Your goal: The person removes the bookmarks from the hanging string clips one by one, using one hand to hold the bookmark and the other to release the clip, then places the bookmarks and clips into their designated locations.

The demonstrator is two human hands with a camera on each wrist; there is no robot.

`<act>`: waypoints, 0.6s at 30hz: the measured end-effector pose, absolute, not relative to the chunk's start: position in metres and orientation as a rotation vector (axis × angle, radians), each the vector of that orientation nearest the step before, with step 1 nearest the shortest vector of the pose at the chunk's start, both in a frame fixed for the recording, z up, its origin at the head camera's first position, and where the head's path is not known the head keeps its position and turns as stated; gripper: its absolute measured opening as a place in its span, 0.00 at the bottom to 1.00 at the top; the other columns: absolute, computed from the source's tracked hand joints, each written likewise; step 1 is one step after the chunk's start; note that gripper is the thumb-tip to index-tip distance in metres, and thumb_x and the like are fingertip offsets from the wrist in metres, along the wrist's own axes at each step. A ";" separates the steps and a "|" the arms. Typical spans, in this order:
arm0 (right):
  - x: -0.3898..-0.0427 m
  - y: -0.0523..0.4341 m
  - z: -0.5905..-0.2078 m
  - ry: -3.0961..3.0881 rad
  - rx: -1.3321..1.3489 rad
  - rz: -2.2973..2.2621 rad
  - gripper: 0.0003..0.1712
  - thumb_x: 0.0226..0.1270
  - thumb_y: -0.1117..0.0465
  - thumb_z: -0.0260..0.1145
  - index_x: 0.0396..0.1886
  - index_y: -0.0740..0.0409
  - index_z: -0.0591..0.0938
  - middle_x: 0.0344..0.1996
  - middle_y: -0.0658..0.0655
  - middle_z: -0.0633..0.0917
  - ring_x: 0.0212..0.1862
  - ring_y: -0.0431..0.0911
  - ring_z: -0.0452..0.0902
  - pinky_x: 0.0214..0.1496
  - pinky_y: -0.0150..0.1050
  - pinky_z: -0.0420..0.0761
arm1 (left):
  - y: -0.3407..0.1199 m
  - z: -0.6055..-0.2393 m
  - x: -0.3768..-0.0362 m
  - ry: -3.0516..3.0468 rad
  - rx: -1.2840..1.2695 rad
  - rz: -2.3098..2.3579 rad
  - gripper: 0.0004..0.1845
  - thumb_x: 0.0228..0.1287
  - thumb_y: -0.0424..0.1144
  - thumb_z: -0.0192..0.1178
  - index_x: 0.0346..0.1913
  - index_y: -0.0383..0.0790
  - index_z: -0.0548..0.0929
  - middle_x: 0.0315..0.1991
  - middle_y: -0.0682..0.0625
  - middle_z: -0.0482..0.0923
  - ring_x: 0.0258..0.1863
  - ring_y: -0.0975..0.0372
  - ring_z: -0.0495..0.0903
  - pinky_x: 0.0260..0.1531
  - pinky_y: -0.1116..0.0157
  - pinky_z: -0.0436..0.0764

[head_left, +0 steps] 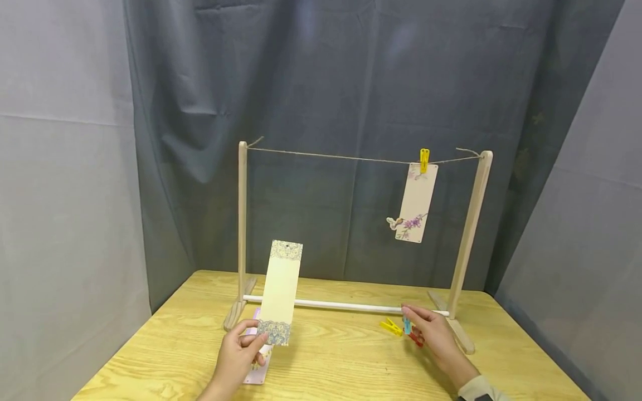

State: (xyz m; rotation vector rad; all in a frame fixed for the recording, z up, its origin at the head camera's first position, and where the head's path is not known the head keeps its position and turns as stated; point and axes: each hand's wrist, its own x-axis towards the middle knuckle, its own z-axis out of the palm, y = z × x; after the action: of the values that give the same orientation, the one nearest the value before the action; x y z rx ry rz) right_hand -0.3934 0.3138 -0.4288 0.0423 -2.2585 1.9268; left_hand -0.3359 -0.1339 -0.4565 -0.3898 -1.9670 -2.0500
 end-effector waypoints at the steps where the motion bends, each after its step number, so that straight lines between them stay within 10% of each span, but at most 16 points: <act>1: -0.394 0.313 -0.432 -2.269 0.042 1.904 0.33 0.73 0.48 0.70 0.67 0.65 0.79 0.31 0.52 0.78 0.24 0.41 0.66 0.26 0.34 0.68 | -0.135 -0.456 -0.334 -1.974 -0.381 -2.054 0.22 0.69 0.28 0.66 0.61 0.23 0.73 0.28 0.37 0.85 0.14 0.59 0.79 0.24 0.66 0.82; 7: -0.397 0.306 -0.450 -2.459 0.062 1.591 0.28 0.69 0.46 0.73 0.59 0.60 0.86 0.37 0.54 0.86 0.33 0.44 0.75 0.30 0.36 0.77 | -0.141 -0.456 -0.328 -2.004 -0.320 -2.034 0.22 0.68 0.26 0.66 0.62 0.24 0.74 0.30 0.34 0.85 0.15 0.59 0.79 0.23 0.66 0.82; 18: -0.395 0.298 -0.460 -2.573 0.132 1.298 0.26 0.66 0.49 0.76 0.55 0.62 0.88 0.27 0.51 0.84 0.21 0.39 0.69 0.22 0.32 0.71 | -0.146 -0.462 -0.328 -2.091 -0.283 -2.035 0.24 0.69 0.28 0.66 0.64 0.25 0.73 0.29 0.34 0.84 0.16 0.58 0.80 0.17 0.72 0.73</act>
State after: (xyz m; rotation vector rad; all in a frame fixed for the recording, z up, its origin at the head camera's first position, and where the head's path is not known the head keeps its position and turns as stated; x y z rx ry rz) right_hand -0.3950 0.2983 -0.4600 0.1319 -2.5734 1.2976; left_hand -0.3278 -0.1456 -0.4619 -0.2832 -2.0906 -2.0353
